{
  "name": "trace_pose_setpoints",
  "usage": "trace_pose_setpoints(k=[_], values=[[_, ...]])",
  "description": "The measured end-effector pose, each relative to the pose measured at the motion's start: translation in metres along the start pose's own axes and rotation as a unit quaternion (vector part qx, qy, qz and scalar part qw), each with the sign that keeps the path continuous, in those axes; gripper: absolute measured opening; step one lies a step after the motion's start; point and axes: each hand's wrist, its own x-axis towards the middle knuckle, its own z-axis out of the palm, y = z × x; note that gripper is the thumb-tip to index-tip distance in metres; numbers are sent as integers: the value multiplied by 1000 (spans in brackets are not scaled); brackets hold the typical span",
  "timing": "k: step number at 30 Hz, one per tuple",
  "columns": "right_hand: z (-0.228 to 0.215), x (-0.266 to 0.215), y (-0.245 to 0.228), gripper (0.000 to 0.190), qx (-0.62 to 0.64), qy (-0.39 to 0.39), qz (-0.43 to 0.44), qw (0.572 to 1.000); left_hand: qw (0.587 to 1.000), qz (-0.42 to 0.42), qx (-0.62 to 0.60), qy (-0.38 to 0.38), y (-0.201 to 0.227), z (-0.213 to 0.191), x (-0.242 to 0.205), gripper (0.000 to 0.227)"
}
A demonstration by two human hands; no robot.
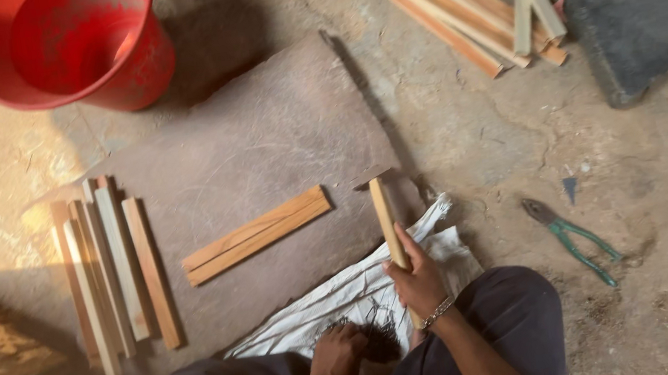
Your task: The person sits on the floor and hammers nails into small wooden slats. They pick up a slat, place a nail, hammer it in, and repeat the process with multiple slats.
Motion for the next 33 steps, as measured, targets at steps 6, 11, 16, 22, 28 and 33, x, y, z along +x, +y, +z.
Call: trace_pose_setpoints(k=[6,11,16,22,28,33], values=[[-3,1,-3,81,12,-14,18,1000,990,-85,-105,40,12,-15,2,16],[-3,-2,-9,81,18,-16,16,1000,989,-64,-117,64,16,-21,-9,23],[-5,-1,-18,79,13,-24,20,999,926,-227,-290,84,23,-27,2,24],[-8,2,-21,81,19,-38,45,998,805,-294,-454,245,-5,-63,66,17],[-7,7,-23,80,26,-36,43,998,901,-178,-248,309,-35,-113,147,7],[-6,9,-21,82,52,-36,52,997,914,-90,-143,368,-57,-123,180,14]])
